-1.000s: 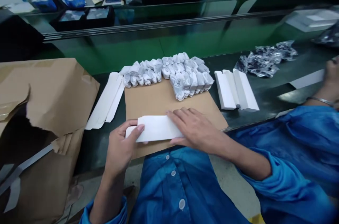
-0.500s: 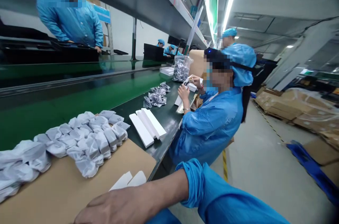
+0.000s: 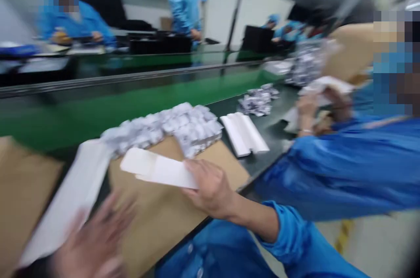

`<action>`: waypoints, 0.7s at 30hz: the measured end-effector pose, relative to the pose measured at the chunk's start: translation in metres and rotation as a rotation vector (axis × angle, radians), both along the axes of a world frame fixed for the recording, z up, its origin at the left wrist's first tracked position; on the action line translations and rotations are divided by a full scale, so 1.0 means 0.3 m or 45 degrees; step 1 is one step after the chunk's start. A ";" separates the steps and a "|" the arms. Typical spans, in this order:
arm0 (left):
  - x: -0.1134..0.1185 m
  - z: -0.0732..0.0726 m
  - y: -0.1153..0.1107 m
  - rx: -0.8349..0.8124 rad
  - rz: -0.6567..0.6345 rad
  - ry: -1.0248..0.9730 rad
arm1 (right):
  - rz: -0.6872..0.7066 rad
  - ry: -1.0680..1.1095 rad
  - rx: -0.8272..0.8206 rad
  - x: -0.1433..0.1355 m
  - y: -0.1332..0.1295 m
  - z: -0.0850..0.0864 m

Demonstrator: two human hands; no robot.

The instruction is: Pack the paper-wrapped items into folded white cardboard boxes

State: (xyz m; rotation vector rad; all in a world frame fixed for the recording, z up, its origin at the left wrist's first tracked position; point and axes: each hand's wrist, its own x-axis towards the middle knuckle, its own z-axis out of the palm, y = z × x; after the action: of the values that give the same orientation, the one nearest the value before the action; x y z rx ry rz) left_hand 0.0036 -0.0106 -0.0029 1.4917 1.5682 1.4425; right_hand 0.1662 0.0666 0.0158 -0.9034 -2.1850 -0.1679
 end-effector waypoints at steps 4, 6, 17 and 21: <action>0.034 0.011 0.024 -0.013 0.400 -0.312 | 0.324 0.088 -0.233 -0.053 -0.102 -0.033; 0.022 0.023 0.050 -0.090 0.415 -0.213 | 0.443 0.158 -0.540 -0.049 -0.112 -0.005; -0.048 0.058 0.023 -0.324 -0.035 -0.023 | 0.552 0.854 -1.379 -0.045 0.113 0.117; -0.045 0.065 0.035 -0.317 -0.053 0.146 | 0.670 0.979 -1.841 -0.076 0.136 0.108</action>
State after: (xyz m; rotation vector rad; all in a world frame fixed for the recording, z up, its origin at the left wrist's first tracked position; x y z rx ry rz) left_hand -0.0098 0.0000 0.0166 1.4697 1.7045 1.1092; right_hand 0.1432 0.1073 0.0483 -0.7713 -1.4512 1.8571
